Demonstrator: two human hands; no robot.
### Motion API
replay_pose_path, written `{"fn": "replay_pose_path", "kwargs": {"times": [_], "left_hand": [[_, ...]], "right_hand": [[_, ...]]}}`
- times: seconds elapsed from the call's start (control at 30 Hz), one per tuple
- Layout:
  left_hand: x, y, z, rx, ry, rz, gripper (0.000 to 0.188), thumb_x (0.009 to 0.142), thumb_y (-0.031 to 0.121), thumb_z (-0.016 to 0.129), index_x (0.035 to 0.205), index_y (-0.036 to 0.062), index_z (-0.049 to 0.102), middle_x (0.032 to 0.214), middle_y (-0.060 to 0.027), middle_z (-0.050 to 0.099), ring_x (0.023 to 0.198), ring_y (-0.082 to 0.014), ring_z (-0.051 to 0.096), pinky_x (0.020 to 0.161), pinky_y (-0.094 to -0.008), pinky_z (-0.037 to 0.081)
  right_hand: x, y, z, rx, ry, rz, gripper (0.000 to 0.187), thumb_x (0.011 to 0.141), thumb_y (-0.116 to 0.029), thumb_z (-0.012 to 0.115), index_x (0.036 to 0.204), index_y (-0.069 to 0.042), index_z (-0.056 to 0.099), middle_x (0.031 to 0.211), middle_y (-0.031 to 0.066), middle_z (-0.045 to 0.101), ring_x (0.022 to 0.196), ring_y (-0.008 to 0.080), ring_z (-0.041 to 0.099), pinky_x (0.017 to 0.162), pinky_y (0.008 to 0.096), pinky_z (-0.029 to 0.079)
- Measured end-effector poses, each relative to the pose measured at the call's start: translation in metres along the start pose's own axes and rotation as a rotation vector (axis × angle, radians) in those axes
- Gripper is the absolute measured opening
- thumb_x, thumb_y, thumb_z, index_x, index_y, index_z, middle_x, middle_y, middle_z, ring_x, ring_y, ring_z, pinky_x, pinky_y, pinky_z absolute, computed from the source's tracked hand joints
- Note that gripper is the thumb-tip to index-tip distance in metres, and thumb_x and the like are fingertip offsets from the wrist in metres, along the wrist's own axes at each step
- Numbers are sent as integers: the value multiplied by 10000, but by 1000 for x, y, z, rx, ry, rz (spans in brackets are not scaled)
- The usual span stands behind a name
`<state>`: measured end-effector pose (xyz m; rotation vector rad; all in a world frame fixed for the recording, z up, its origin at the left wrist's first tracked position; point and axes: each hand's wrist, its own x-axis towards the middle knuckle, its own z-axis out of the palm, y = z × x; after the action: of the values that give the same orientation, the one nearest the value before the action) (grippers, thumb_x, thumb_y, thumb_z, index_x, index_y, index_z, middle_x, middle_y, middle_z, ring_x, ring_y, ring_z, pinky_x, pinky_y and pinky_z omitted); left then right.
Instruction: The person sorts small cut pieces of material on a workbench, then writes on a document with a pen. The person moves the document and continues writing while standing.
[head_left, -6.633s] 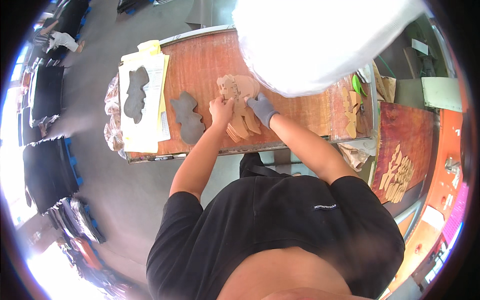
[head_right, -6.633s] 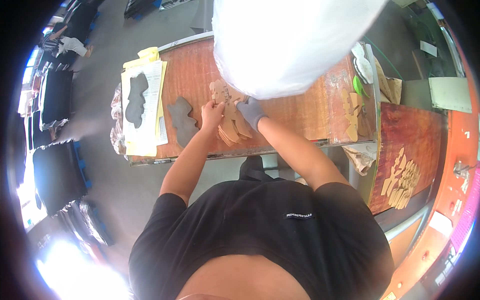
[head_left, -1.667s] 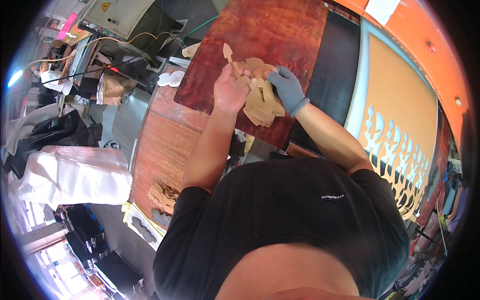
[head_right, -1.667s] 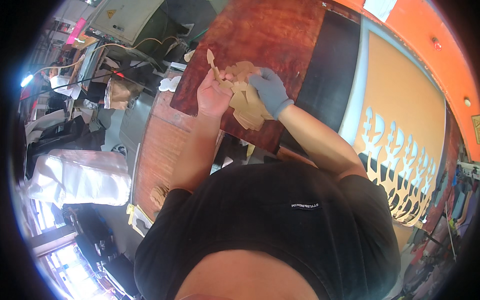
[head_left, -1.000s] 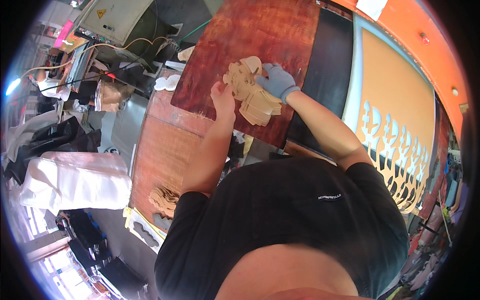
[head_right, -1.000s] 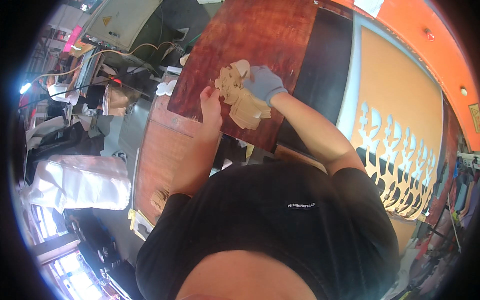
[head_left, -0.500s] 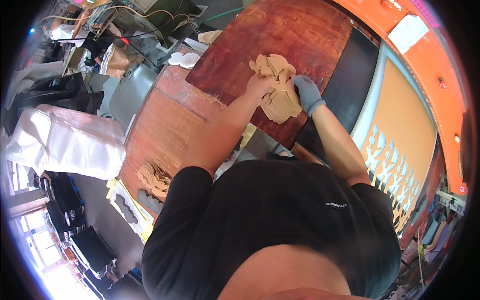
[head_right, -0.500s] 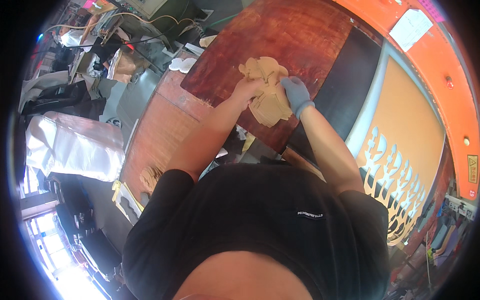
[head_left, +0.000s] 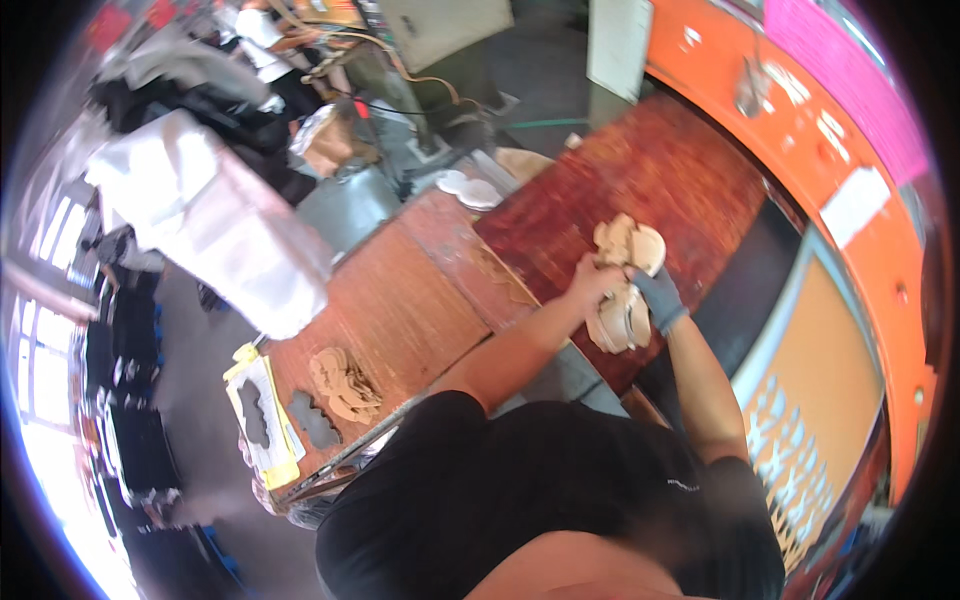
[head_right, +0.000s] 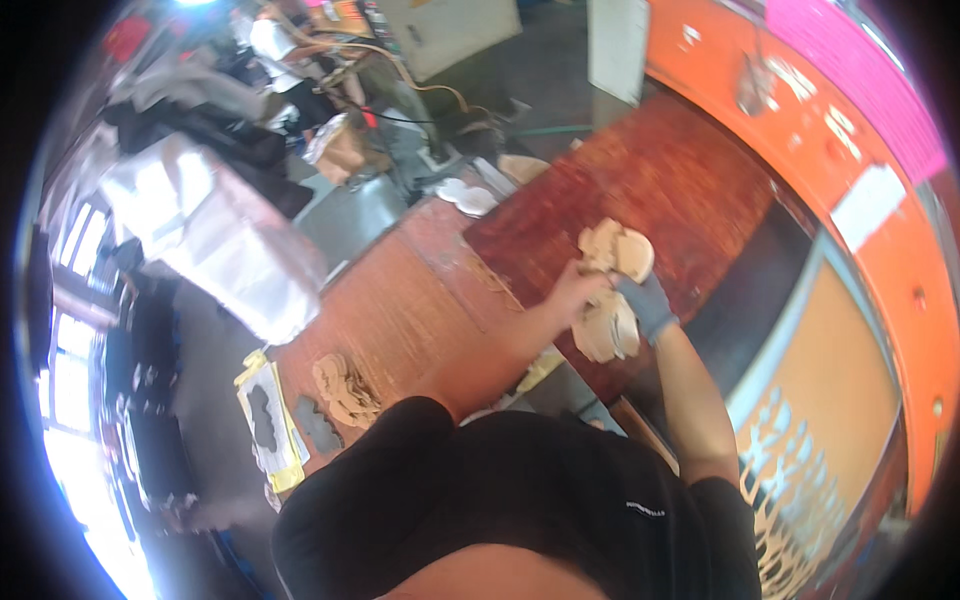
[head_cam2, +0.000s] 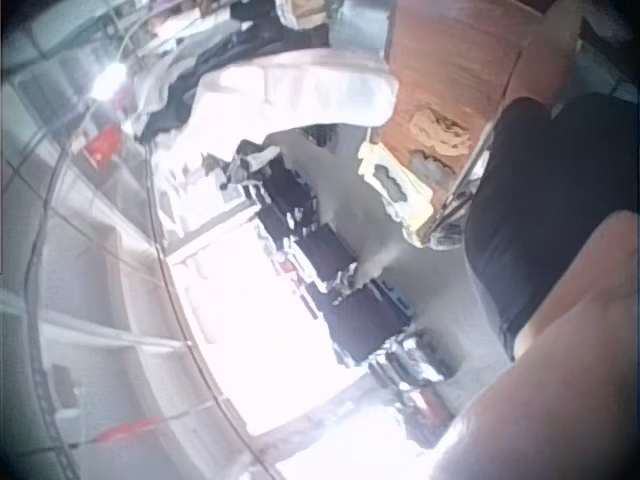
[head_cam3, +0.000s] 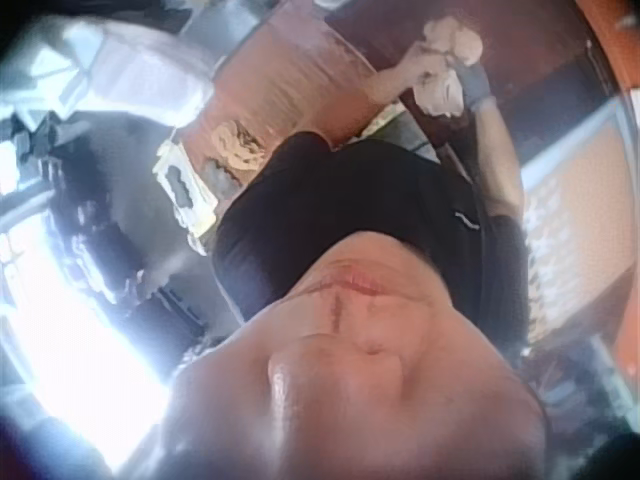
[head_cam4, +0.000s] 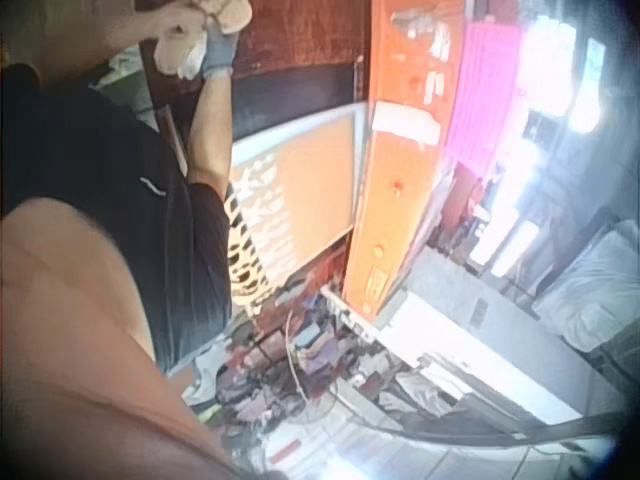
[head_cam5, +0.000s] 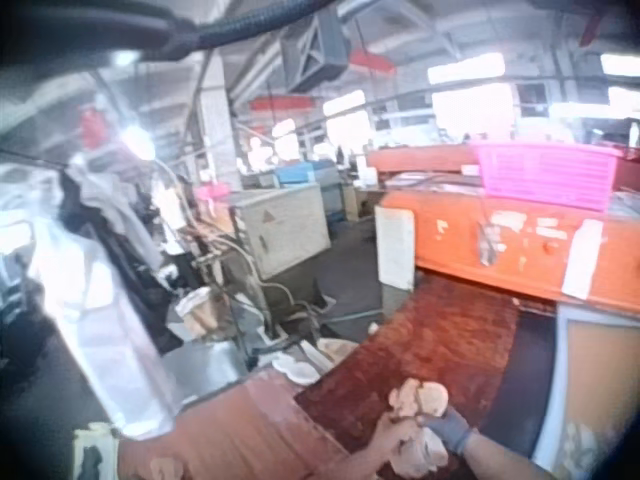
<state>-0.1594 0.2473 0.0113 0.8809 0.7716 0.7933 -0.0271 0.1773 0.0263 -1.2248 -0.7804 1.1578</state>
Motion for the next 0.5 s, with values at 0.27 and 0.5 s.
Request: {"fn": "replay_pose_path", "kwargs": {"times": [0.27, 0.5], "left_hand": [[0, -9, -18, 89, 305, -181, 385, 649, 61, 686, 994, -49, 553, 831, -115, 610, 715, -196, 619, 607, -341, 515], [-104, 50, -114, 22, 155, 53, 752, 677, 142, 733, 1261, -74, 312, 1066, -155, 542, 938, -207, 571, 814, -326, 476]], "right_hand": [[-13, 3, 28, 154, -11, 87, 433, 801, -74, 641, 1209, -45, 497, 1092, 33, 577, 980, 150, 557, 853, 300, 457], [-43, 13, 135, 98, -198, 172, 378, 829, -118, 621, 1178, -16, 519, 1057, 43, 589, 943, 141, 563, 828, 298, 460]]}}
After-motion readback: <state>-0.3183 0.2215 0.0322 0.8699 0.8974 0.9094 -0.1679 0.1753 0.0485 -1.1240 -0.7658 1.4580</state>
